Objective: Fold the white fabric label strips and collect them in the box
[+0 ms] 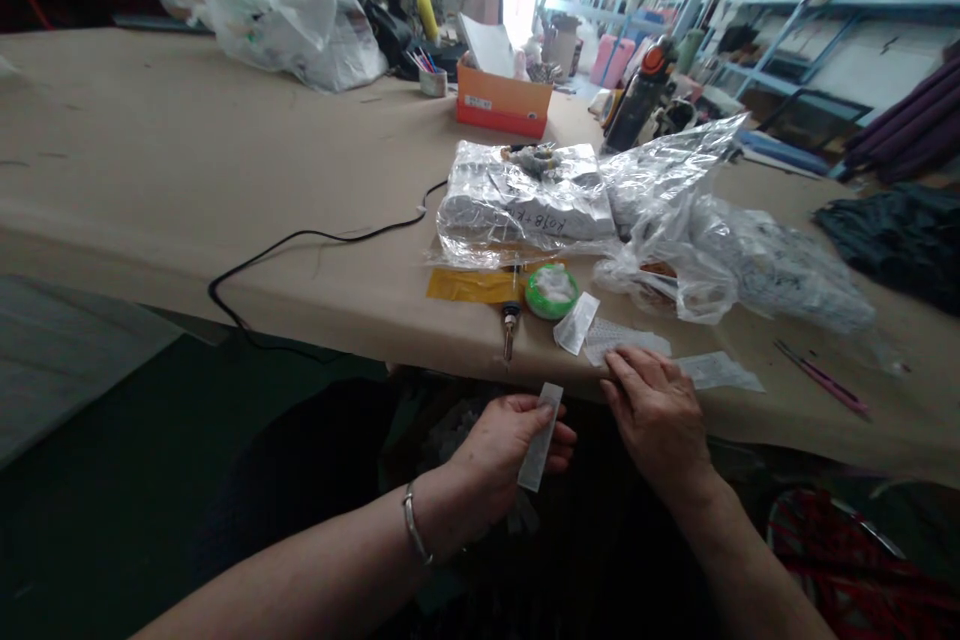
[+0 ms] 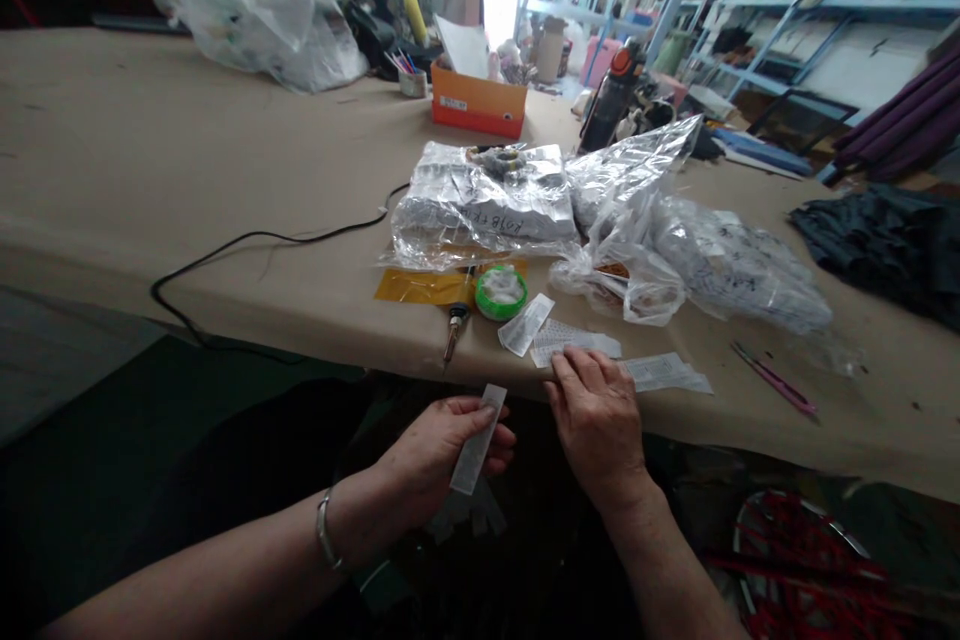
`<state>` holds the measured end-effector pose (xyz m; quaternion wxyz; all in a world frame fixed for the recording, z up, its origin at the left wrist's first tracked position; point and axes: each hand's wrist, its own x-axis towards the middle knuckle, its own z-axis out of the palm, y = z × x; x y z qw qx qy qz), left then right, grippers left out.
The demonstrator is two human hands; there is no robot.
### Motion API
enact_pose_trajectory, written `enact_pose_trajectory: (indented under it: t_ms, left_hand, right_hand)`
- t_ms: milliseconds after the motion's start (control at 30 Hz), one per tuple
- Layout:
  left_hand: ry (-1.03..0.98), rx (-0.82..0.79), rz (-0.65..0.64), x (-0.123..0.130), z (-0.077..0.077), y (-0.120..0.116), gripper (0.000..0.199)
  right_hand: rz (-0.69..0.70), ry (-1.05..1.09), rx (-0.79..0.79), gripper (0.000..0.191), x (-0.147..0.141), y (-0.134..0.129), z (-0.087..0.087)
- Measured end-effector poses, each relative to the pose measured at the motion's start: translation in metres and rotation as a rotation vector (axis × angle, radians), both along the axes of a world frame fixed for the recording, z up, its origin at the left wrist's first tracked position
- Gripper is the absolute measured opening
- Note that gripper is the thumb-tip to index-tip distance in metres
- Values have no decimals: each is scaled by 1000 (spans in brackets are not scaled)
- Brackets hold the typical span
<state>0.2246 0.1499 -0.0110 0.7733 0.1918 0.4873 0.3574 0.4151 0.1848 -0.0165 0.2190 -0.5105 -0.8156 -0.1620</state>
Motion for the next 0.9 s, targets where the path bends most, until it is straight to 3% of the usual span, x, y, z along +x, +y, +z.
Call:
enact_pose_trajectory:
  t_ms: [133,267,367,467,667,767,833,900]
  left_hand:
    - [-7,-8,-17,1,-2,2,19]
    - [-99,-74,-40,4,6,5,19]
    - [-220,-50,-31,8,12,5,15]
    - [-316,-7,-18,10,13,3,12]
    - [-338,-5,-7,12,7,-2,20]
    - [-315,10,-36,11,5,-3,15]
    - [-264,-20,-45,10,6,-3,14]
    - [-193,-57,-59,9,6,-2,14]
  right_hand:
    - [103,204,79,14,11,-3,-7]
    - [244,380,83,16,7,-16,-3]
    - [421,370,14,19,-7,-35,0]
    - [501,333,-72,21,-20,-51,-2]
    - [523,322,-120,18,-32,-60,-3]
    - [533,315,-118,22,-23,-57,0]
    - [424,292,-84,33,-7,-52,1]
    - [170,243,-4,43,17,-43,0]
